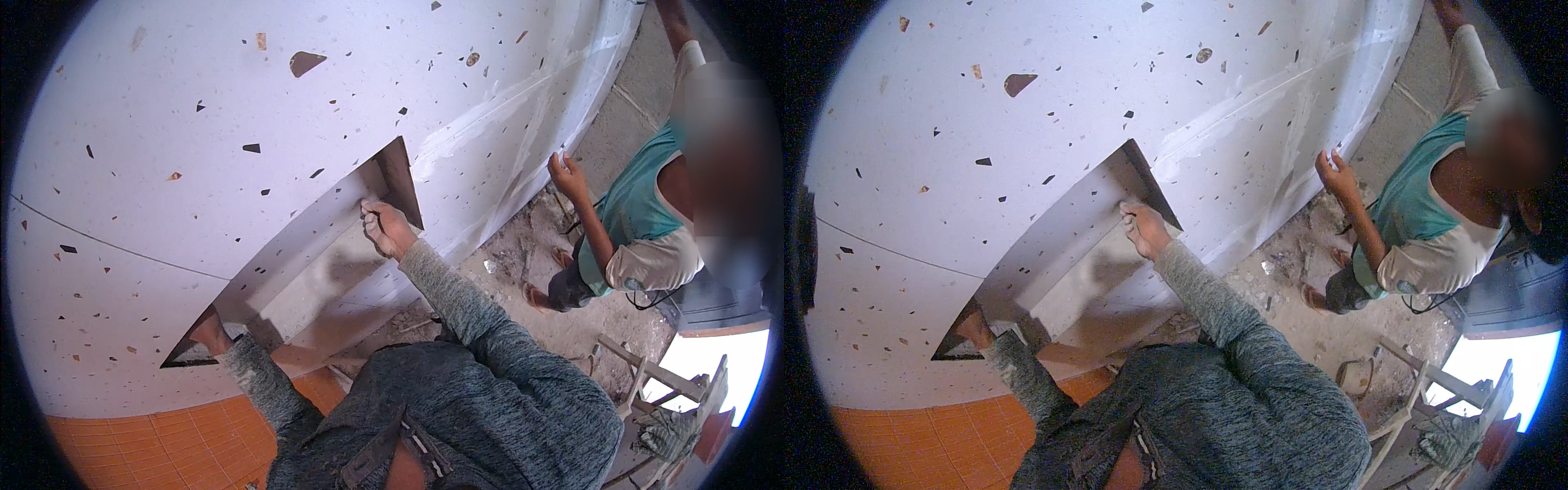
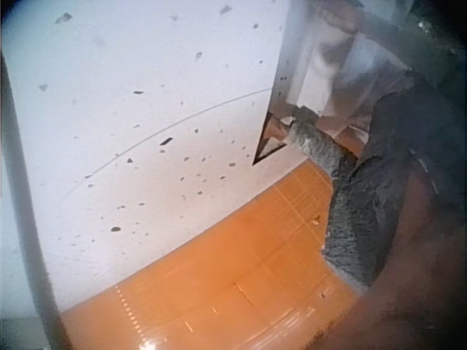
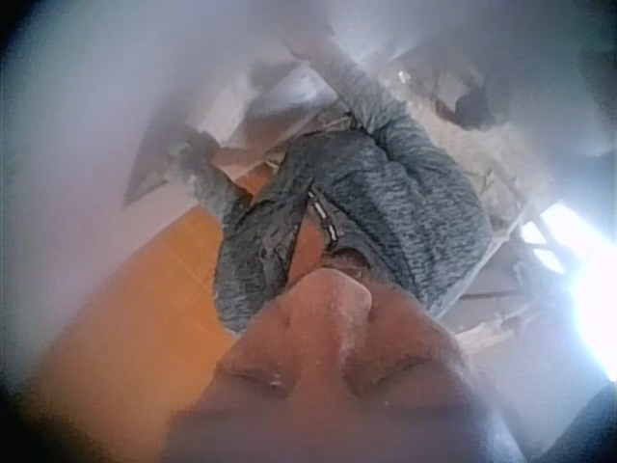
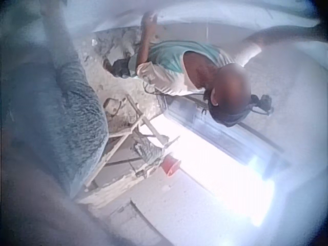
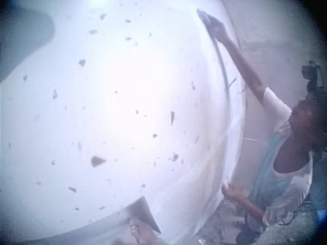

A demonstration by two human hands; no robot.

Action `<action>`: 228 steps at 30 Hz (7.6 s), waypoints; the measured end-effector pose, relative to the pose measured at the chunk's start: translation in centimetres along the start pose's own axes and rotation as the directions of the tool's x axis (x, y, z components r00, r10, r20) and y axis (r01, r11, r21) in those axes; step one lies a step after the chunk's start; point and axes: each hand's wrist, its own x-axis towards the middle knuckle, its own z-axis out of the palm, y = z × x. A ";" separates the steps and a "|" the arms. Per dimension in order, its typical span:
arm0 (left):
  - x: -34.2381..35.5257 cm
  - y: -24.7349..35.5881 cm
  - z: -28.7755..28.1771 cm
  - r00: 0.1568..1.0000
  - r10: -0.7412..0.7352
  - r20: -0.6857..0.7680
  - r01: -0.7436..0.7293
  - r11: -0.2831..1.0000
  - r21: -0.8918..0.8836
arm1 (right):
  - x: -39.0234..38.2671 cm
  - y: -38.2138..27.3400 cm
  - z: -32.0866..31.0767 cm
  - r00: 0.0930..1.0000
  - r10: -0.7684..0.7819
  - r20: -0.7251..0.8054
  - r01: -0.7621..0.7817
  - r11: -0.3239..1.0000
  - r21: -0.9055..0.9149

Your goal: The person positions a large rectangular tile into a cutout in the ceiling and presses it into place. They then scoop cement from a bucket using a trowel and spread it evenly across the back of the tile.

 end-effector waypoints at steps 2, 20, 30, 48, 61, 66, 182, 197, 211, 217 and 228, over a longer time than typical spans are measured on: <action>0.2 0.7 -0.3 0.998 0.070 0.005 -0.070 0.985 0.155 | 0.5 -0.1 -0.5 0.999 0.007 0.031 -0.008 1.000 0.028; 0.8 4.4 -3.3 0.994 0.072 0.086 -0.067 0.996 -0.064 | 0.9 -0.2 -2.7 0.999 0.022 -0.050 -0.024 0.999 -0.033; 1.0 2.9 -3.1 0.981 0.111 0.162 -0.099 0.992 -0.085 | 0.6 -1.4 -3.5 0.994 0.109 0.005 -0.108 0.992 -0.065; -0.5 1.4 -0.6 0.981 0.136 0.139 -0.127 0.989 -0.074 | 1.8 -1.2 -5.9 0.975 0.079 0.209 -0.003 0.941 -0.339; -0.6 5.9 0.5 0.969 -0.204 -0.136 0.127 0.891 -0.436 | 0.3 -1.3 -2.6 0.994 0.074 -0.075 -0.095 0.936 -0.338; -4.7 15.8 -3.0 0.524 -0.765 0.374 0.598 0.018 -0.801 | 0.0 -1.6 -2.2 0.997 0.054 -0.061 -0.069 0.955 -0.289; -3.9 18.0 2.0 0.041 -0.632 0.774 0.648 -0.573 -0.502 | -1.9 -0.4 2.4 0.998 -0.025 -0.063 -0.018 0.795 -0.606; -0.9 16.2 -0.3 0.545 -0.778 0.314 0.562 0.060 -0.825 | 1.2 -2.2 1.3 0.939 -0.343 0.000 0.198 0.541 -0.817; -3.5 14.7 1.0 0.613 -0.691 0.383 0.723 0.296 -0.624 | 0.6 0.4 1.9 0.901 -0.423 0.099 0.301 0.445 -0.843; -0.8 16.9 -3.5 0.602 -0.673 0.429 0.735 0.258 -0.627 | 3.2 -1.2 0.6 0.880 -0.461 0.116 0.249 0.239 -0.939; -4.9 15.5 -2.1 0.534 -0.733 0.422 0.819 0.324 -0.473 | 2.2 -0.5 0.9 0.873 -0.464 0.152 0.285 0.231 -0.930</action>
